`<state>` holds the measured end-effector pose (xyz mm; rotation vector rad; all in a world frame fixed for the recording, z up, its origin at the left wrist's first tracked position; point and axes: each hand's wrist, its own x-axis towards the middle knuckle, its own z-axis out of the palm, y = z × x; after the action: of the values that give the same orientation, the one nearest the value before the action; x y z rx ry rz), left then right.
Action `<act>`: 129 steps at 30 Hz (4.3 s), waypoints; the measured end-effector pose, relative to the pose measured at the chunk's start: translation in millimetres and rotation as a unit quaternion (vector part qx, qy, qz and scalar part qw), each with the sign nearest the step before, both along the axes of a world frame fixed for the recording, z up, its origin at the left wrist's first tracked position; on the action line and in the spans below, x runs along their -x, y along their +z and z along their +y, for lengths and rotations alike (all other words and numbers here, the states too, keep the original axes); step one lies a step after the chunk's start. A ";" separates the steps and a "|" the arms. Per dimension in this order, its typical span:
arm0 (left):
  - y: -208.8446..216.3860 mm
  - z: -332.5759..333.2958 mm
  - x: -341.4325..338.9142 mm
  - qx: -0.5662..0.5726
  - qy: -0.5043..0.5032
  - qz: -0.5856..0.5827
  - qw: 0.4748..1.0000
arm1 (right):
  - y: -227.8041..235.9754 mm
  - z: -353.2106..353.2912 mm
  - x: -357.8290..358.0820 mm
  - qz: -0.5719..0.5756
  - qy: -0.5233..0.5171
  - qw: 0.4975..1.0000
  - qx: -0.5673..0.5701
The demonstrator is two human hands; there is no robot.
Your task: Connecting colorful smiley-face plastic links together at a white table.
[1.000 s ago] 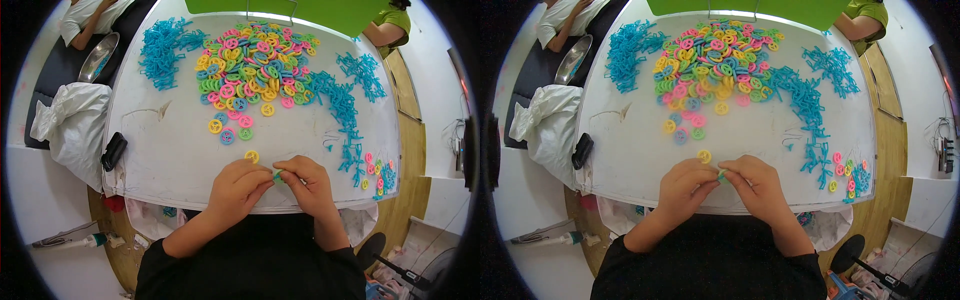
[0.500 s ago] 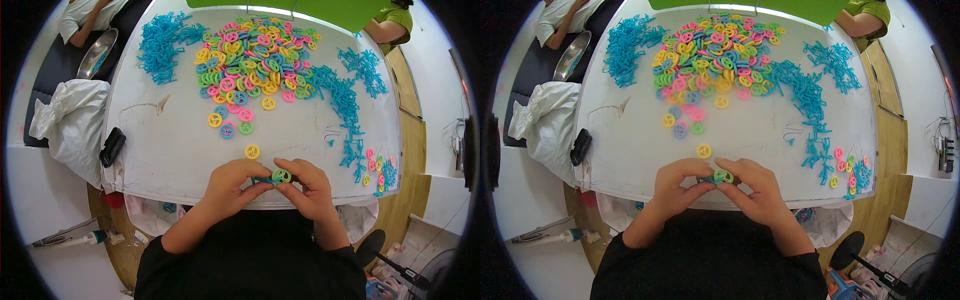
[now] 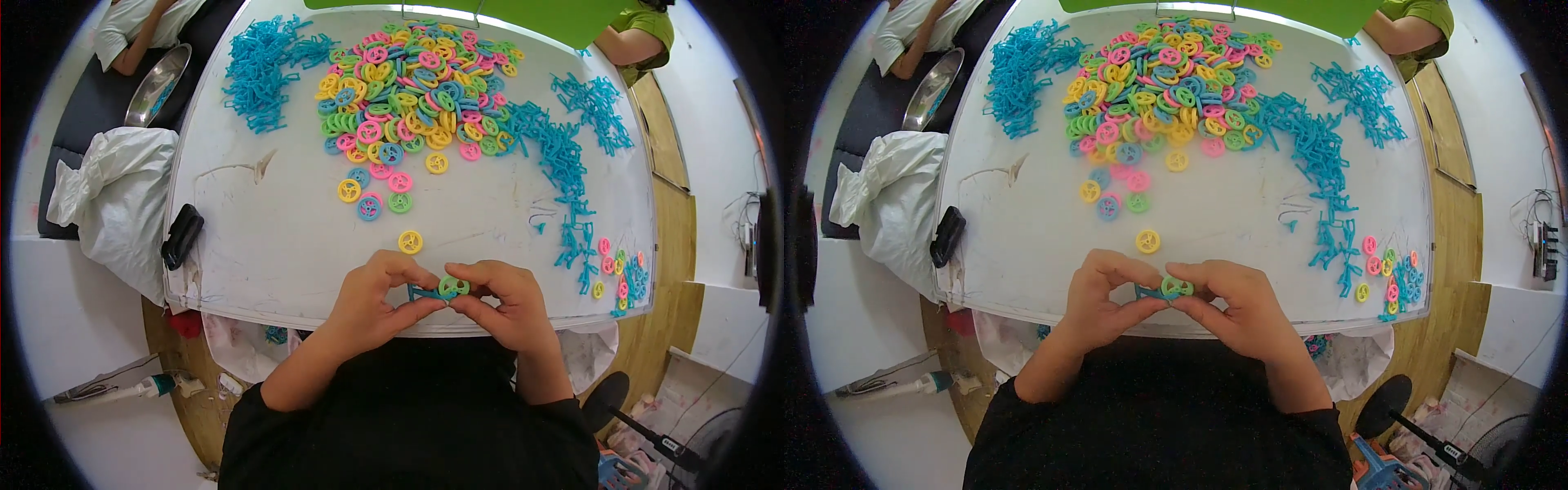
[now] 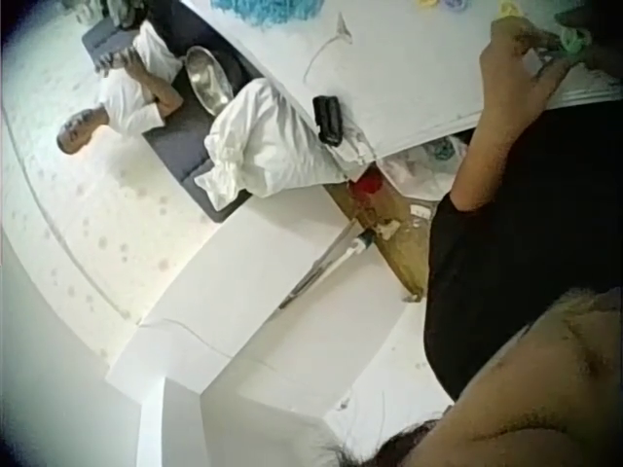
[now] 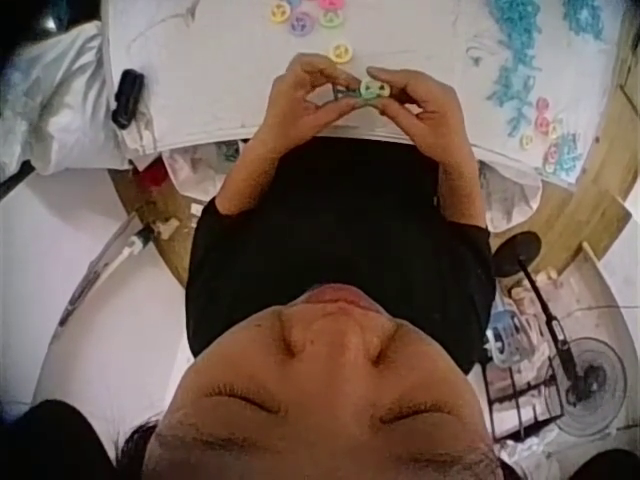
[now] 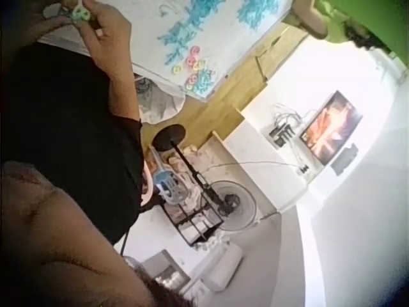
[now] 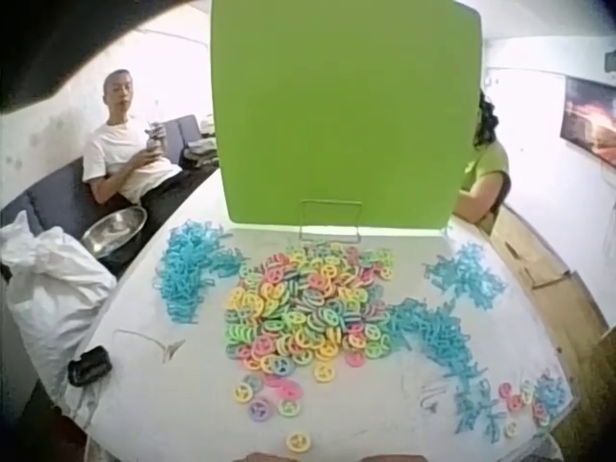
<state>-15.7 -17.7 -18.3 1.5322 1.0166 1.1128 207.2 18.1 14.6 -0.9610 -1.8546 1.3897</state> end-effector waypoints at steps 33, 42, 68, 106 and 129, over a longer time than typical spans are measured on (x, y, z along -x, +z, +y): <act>25.4 -4.8 1.5 0.132 0.058 -0.039 0.989 | 8.1 4.9 19.9 -0.101 0.138 0.906 -0.387; 23.1 -1.8 11.0 0.014 0.109 0.080 0.991 | 7.9 31.1 39.0 0.109 0.028 0.942 0.317; 7.9 1.7 1.2 0.201 0.099 -0.213 0.951 | -20.1 62.5 12.7 -0.267 0.005 0.904 -0.334; 11.2 -8.4 -33.9 -0.035 0.198 0.040 0.979 | -9.2 1.2 34.1 0.307 -0.155 0.887 0.308; 0.7 -4.5 -27.2 0.040 0.122 -0.137 0.982 | 3.9 2.6 7.5 0.007 -0.021 0.999 -0.038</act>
<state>11.4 -22.2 -17.6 1.1711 1.0623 1.3932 199.7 20.7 18.5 -0.9442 -1.8522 1.2894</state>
